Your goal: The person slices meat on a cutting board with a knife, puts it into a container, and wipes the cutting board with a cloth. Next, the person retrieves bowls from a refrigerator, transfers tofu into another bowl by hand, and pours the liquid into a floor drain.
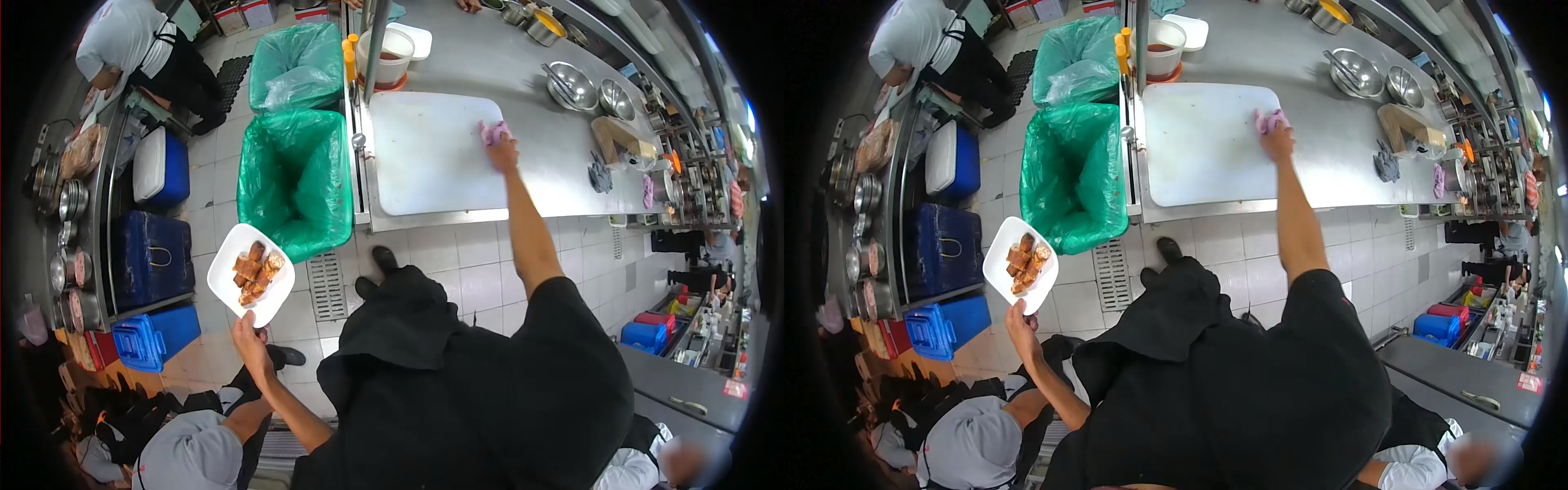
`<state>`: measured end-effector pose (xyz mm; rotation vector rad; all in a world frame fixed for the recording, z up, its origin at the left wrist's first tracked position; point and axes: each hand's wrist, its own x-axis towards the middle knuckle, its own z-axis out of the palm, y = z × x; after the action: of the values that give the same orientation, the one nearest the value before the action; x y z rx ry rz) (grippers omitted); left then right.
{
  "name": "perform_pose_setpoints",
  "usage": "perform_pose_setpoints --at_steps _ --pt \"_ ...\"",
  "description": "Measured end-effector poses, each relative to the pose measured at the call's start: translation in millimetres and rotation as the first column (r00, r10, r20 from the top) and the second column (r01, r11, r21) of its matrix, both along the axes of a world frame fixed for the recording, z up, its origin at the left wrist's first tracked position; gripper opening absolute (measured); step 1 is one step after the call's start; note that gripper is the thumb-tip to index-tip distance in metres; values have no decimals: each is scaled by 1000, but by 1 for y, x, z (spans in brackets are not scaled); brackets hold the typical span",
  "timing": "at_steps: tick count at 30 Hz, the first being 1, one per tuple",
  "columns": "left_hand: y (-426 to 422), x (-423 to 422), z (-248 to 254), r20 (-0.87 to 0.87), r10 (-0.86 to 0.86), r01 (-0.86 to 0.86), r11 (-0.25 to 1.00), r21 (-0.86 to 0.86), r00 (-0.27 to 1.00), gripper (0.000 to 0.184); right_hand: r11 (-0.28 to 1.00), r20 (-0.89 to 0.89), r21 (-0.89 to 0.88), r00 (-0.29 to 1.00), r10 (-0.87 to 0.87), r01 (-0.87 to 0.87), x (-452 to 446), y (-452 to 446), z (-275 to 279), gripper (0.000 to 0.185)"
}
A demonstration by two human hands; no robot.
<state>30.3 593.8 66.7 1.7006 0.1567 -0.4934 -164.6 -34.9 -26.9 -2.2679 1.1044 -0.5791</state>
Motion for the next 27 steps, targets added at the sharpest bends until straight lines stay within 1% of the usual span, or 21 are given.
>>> perform_pose_setpoints --at_steps 2,4,5,6,7,8,9,11,12,13,14,16,17,18,20,21,22,23,25,26,27 --pt "5 1 -4 -14 -1 1 1000 7 1000 24 980 -257 -169 955 -151 109 45 4 -30 37" --pt "2 4 -6 -18 -11 12 1000 24 1000 24 999 -268 -28 963 -36 30 107 -1 -55 40" --pt "0 5 -6 -3 -10 10 999 33 1000 24 989 -200 146 978 55 -25 141 10 -64 42" --pt "-7 10 -6 22 -9 8 999 34 1000 24 975 -116 -13 969 218 -221 168 39 -50 44" --pt "-14 15 -5 43 -15 14 999 31 999 24 876 166 353 943 289 -330 191 57 -34 48" --pt "-18 16 -2 40 -14 13 999 40 999 24 618 443 617 864 239 -487 205 67 -18 52" --pt "-20 16 1 31 -12 10 999 53 999 24 616 456 614 859 233 -493 206 66 -3 52" --pt "-28 18 6 41 4 -5 999 39 999 24 743 521 401 801 296 -535 200 53 38 56" --pt "-28 17 9 36 17 -18 999 30 999 24 852 320 370 911 259 -371 186 47 71 55" --pt "-31 16 13 36 21 -22 999 23 999 23 874 392 318 890 232 -368 174 28 72 51" --pt "-32 17 14 41 38 -39 999 28 998 23 932 389 122 880 272 -342 169 -19 40 45" --pt "-35 19 16 51 21 -21 1000 3 999 22 939 186 -216 933 308 -267 130 -62 30 41" --pt "-39 19 18 43 25 -25 1000 3 999 22 989 -4 -146 1000 30 -31 125 -60 19 41" --pt "-41 20 18 45 32 -32 999 5 998 22 967 -214 -125 946 -245 222 113 -47 6 41" --pt "-51 24 15 54 44 -43 999 -30 998 23 920 -326 -268 871 -367 287 111 1 -5 38" --pt "-56 28 14 56 39 -37 999 -36 998 23 977 -239 -116 950 -203 180 115 8 -11 36" --pt "-62 34 11 63 45 -43 998 -34 997 23 992 -79 -58 991 110 -115 119 0 -51 35" --pt "-66 38 8 62 43 -42 999 -24 997 24 948 -14 -46 949 314 -314 125 22 -74 40" --pt "-73 51 3 68 9 -9 1000 -6 998 25 757 172 240 794 583 -608 124 103 -34 46" --pt "-79 60 -1 90 13 -13 1000 2 996 26 691 182 364 775 605 -625 121 125 14 42" --pt "-79 66 -4 111 -22 23 1000 -10 994 25 749 160 454 872 463 -482 111 133 31 43"
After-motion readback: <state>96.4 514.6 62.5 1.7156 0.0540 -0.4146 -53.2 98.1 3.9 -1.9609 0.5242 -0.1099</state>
